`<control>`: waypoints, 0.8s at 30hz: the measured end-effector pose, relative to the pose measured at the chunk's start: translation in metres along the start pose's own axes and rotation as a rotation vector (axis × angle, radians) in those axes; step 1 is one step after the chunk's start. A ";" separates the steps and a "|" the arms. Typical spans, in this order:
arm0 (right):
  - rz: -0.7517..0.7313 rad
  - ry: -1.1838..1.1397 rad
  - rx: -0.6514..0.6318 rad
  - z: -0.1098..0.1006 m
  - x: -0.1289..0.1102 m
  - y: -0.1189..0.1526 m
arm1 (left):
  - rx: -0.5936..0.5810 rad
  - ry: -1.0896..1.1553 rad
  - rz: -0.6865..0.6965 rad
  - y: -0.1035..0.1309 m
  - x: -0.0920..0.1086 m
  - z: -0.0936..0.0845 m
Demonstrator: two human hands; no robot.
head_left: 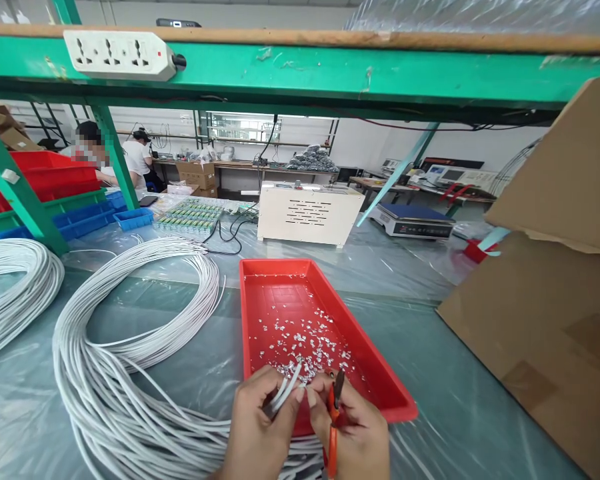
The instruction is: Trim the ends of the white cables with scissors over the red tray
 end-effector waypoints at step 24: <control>0.064 -0.077 -0.135 -0.011 -0.004 -0.011 | -0.240 0.240 -0.120 -0.001 0.013 -0.009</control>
Point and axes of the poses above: each hand's wrist, its own y-axis away from the middle knuckle, its own z-axis out of the palm, x = y × z, the point moved 1 cm from there along -y, towards the middle knuckle, and after that the axes turned 13 degrees about -z, right-handed, at the moved point
